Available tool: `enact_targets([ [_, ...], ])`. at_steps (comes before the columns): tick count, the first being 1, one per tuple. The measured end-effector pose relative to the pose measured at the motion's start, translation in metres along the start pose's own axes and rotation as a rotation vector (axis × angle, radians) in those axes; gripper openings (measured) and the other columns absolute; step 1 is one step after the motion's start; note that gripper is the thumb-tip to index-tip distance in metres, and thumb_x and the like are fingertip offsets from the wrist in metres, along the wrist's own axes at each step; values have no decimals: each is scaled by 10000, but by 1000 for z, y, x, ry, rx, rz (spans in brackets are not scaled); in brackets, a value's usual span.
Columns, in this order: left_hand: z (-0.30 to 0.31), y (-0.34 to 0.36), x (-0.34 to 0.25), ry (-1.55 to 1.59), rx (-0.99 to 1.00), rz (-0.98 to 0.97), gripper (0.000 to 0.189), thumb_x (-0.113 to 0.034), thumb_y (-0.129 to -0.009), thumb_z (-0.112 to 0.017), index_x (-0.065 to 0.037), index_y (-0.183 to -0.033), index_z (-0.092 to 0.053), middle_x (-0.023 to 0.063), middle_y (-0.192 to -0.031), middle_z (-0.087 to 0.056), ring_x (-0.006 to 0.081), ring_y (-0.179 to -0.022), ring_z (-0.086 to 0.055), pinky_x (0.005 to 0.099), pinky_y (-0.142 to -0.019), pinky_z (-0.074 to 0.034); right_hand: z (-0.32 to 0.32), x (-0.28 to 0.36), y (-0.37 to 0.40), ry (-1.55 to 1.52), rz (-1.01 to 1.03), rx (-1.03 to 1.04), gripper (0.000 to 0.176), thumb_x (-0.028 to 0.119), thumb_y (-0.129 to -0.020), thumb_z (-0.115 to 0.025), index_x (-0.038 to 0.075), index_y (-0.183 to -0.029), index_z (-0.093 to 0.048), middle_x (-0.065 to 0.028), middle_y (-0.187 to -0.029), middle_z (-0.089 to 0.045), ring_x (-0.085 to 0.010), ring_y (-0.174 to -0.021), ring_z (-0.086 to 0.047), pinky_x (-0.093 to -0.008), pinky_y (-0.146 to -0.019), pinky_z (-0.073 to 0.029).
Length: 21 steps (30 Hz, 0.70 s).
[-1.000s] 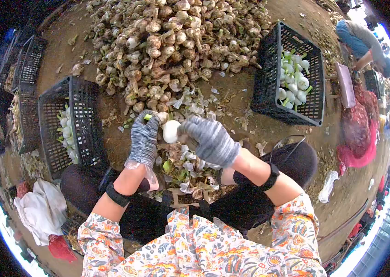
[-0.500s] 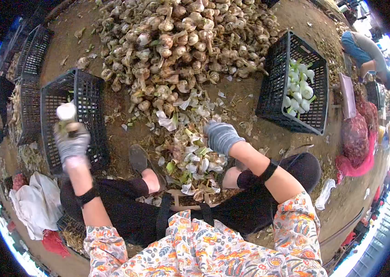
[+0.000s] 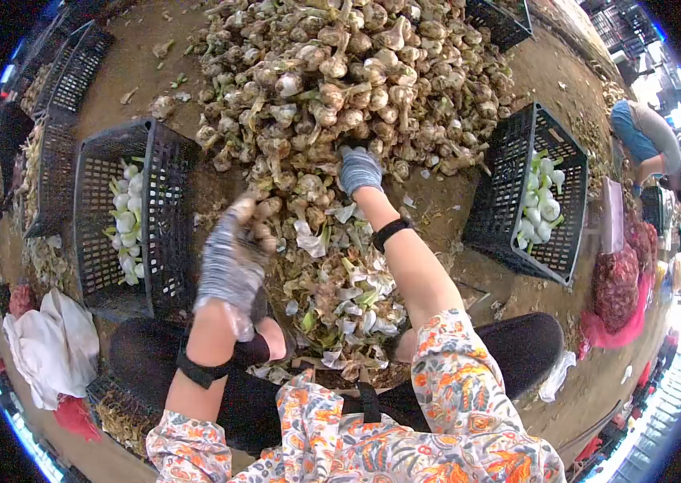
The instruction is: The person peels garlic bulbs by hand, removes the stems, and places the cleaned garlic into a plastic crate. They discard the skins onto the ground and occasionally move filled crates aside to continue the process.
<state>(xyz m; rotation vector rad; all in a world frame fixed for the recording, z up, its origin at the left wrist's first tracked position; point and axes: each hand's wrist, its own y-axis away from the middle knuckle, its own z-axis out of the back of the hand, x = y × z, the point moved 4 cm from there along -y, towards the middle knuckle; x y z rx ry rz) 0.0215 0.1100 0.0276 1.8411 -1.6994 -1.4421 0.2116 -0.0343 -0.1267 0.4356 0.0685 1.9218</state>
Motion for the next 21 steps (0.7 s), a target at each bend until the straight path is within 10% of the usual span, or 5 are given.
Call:
enact_targets([
  [3,4,-15,22,-139,-7,0,429,-99,-746,-636,-54,-1150,-499,46,-917,-576,107,-718,-548,241,-559,-480,14,2,18,31,90,16,272,187,-764,-543,129,-1024,-598,-150,-1070,-573,-341,-929,-557,-421,-775,-457],
  [7,-4,-20,50,-699,214,-182,704,21,-696,-671,-64,-1313,-343,112,-1279,-430,199,-1162,-411,291,-974,-320,84,4,87,-757,77,269,304,231,-796,-582,-12,-977,-599,-122,-836,-638,-174,-759,-590,-307,-716,-464],
  [10,-24,-1,60,-903,554,-595,685,34,-723,-646,-53,-1319,-320,114,-1265,-426,169,-1100,-456,267,-914,-397,147,0,143,-761,-66,442,302,218,-800,-585,-19,-985,-601,-90,-819,-635,-97,-744,-562,-252,-668,-469],
  [15,-66,57,59,-548,740,-370,540,17,-729,-654,-46,-1198,-394,73,-1125,-488,156,-1021,-500,291,-881,-447,192,-14,200,-1278,-119,271,311,259,-838,-577,-1,-1008,-592,17,-730,-560,-36,-617,-506,-198,-507,-428],
  [21,-76,85,88,-563,778,-511,517,-13,-698,-700,-58,-1124,-411,71,-1082,-502,140,-983,-514,284,-836,-461,172,-6,232,-1320,5,-20,384,273,-801,-622,-26,-1033,-555,-45,-868,-606,-89,-805,-537,-246,-738,-455],
])
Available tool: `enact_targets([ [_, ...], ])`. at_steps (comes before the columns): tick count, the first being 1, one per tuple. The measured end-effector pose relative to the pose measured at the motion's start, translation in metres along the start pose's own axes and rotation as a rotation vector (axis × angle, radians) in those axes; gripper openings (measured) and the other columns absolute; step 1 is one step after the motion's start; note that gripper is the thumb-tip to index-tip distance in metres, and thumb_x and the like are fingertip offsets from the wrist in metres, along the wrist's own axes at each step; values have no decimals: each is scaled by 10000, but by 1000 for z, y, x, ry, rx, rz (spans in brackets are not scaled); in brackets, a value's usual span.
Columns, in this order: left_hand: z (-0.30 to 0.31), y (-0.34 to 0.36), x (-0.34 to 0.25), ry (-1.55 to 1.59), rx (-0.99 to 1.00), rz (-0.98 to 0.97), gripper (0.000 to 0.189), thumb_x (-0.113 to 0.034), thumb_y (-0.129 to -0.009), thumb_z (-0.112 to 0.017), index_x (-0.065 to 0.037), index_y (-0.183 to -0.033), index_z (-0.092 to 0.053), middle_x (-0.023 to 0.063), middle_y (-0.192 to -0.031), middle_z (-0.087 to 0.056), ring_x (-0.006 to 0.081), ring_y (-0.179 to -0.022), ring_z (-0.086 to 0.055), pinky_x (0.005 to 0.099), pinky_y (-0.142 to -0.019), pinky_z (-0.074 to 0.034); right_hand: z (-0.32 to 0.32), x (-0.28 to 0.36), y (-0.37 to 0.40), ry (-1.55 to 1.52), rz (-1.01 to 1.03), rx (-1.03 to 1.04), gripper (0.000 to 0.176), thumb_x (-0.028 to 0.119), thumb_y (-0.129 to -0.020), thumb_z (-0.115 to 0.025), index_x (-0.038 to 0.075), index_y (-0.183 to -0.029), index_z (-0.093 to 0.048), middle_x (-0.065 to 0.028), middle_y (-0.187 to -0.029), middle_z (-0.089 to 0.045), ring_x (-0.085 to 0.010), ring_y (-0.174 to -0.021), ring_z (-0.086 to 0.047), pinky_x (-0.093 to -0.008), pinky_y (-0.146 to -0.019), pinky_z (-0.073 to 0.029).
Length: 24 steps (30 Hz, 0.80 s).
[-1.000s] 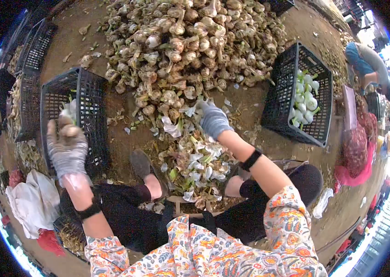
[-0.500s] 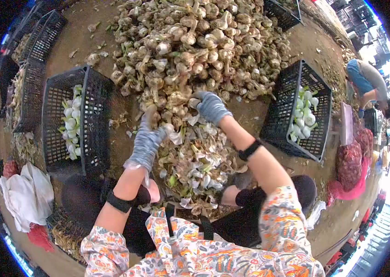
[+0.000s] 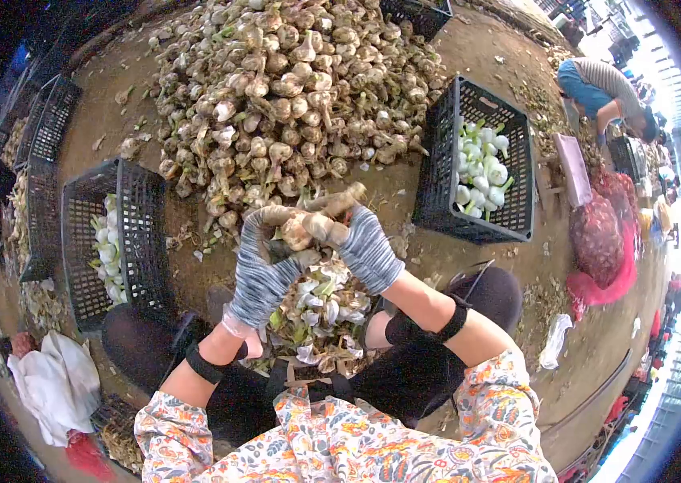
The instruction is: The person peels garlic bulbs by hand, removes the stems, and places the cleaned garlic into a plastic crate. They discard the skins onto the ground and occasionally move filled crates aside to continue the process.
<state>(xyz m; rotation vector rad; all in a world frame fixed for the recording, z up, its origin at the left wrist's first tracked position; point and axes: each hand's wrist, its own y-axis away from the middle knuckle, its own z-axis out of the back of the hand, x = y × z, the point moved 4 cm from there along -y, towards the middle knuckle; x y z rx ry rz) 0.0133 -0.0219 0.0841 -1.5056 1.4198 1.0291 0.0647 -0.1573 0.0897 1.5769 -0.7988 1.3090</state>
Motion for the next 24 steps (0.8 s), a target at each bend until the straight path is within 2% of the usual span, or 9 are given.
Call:
enact_targets([
  [3,-2,2,-1,-114,-38,67,528,-31,-675,-726,-64,-1104,-419,52,-1035,-522,132,-921,-543,262,-810,-465,3,6,2,102,5,-46,379,278,-803,-624,-24,-1025,-566,-42,-871,-607,-77,-798,-528,-237,-722,-451],
  [13,3,-6,1,-165,-29,28,562,-15,-613,-769,-71,-1064,-439,50,-1033,-519,143,-907,-549,279,-798,-483,20,8,-8,226,-119,119,294,218,-823,-604,-29,-982,-591,-29,-818,-619,-67,-727,-532,-230,-650,-454],
  [16,7,-10,-6,25,-27,121,521,-122,-657,-760,-63,-1080,-462,56,-1026,-536,147,-901,-546,279,-802,-473,20,19,-8,290,-15,169,269,179,-801,-629,-23,-974,-596,-32,-805,-627,-73,-712,-532,-238,-644,-458],
  [18,11,-11,4,297,-37,336,376,-177,-764,-671,-50,-1074,-499,57,-997,-570,133,-888,-561,264,-764,-482,18,25,-5,474,99,197,265,167,-794,-616,-17,-983,-588,-99,-842,-638,-85,-771,-536,-269,-710,-466],
  [19,14,-14,11,253,-98,336,348,-341,-827,-576,-57,-1026,-551,67,-955,-595,142,-833,-582,265,-712,-496,13,16,-4,260,163,157,266,135,-762,-640,0,-985,-587,-111,-883,-626,-106,-808,-560,-269,-722,-466],
  [20,12,-14,16,251,-102,338,348,-341,-827,-576,-57,-1026,-551,67,-955,-595,142,-833,-582,265,-712,-496,11,8,-4,257,162,161,266,135,-762,-640,0,-985,-587,-111,-883,-626,-106,-808,-560,-269,-722,-466],
  [22,17,-8,31,453,-366,595,400,-436,-842,-514,-70,-993,-574,62,-866,-614,149,-738,-601,266,-649,-510,1,6,-1,410,405,207,264,104,-731,-658,13,-968,-586,-122,-898,-613,-152,-812,-590,-281,-717,-471],
  [23,24,-6,36,236,-365,804,444,-493,-853,-445,-85,-948,-591,54,-748,-620,159,-630,-605,266,-576,-521,-1,9,2,550,395,198,249,83,-722,-643,24,-956,-584,-122,-879,-613,-201,-791,-605,-291,-707,-475],
  [24,31,-8,45,119,-360,865,428,-494,-851,-442,-98,-888,-599,42,-676,-613,152,-563,-600,251,-485,-510,-3,7,5,541,391,205,249,83,-722,-643,24,-956,-584,-122,-879,-613,-201,-791,-605,-291,-707,-475],
])
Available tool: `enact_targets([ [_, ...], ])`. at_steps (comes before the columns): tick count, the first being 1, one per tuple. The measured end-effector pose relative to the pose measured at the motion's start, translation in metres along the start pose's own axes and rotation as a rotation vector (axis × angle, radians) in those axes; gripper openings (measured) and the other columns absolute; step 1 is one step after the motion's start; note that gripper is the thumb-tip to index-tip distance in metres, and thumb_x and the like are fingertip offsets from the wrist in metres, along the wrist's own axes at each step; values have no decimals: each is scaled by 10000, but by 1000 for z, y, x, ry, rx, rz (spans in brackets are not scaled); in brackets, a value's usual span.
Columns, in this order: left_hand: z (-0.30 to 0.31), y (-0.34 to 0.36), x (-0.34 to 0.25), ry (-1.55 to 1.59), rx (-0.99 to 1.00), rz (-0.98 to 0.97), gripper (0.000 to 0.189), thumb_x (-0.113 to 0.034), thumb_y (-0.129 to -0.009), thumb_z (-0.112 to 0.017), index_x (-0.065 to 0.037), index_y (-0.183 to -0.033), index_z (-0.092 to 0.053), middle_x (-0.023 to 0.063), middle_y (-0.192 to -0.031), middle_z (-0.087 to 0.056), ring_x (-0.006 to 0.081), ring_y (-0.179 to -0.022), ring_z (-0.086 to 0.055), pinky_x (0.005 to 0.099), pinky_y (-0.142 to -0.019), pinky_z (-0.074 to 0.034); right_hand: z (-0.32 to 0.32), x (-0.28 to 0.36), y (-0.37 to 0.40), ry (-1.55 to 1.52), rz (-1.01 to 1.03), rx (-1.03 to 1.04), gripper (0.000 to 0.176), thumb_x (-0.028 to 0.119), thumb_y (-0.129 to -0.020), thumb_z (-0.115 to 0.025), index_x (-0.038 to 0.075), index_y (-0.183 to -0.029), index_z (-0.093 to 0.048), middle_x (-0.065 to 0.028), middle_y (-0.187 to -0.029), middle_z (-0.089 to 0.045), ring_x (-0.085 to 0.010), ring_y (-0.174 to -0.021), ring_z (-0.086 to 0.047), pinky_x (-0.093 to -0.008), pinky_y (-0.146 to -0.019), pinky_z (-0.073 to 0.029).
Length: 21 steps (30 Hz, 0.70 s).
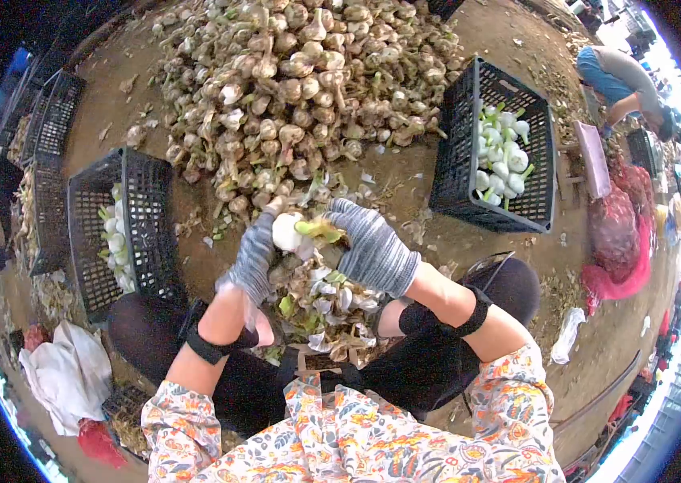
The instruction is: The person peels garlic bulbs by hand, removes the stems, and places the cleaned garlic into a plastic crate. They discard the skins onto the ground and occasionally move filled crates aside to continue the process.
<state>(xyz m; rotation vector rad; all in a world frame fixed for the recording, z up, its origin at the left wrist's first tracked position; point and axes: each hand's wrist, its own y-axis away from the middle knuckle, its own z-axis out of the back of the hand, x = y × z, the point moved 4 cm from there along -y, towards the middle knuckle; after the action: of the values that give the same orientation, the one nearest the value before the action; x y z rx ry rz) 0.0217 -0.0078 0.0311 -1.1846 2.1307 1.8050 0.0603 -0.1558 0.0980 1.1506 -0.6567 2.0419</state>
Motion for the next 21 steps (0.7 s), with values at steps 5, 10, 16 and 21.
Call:
enact_targets([
  [5,34,-39,12,-824,64,-284,323,-360,-895,-433,-84,-850,-594,64,-761,-615,147,-702,-601,258,-603,-475,-11,-9,9,-363,-221,49,255,51,-720,-600,20,-969,-554,-102,-870,-600,-197,-809,-583,-301,-748,-460],
  [10,-10,38,-46,-611,105,-1140,204,-188,-857,-517,-20,-949,-590,55,-920,-617,187,-878,-554,291,-799,-432,-7,-30,9,-306,-220,-127,356,7,-715,-563,-8,-1064,-493,-110,-891,-580,-192,-871,-556,-308,-818,-428],
  [16,-10,33,-40,-576,136,-925,233,-67,-748,-672,-20,-962,-592,49,-952,-593,112,-869,-536,257,-801,-429,-4,-18,7,-605,-322,-101,379,10,-737,-540,-11,-1112,-487,-87,-924,-593,-159,-841,-561,-269,-804,-443],
  [21,-7,32,-41,-355,326,-752,200,-75,-754,-663,-14,-937,-610,48,-860,-622,118,-776,-574,256,-723,-461,-2,-45,9,-1211,-664,-230,206,109,-808,-485,-16,-964,-536,-96,-764,-591,-186,-665,-596,-285,-521,-510],
])
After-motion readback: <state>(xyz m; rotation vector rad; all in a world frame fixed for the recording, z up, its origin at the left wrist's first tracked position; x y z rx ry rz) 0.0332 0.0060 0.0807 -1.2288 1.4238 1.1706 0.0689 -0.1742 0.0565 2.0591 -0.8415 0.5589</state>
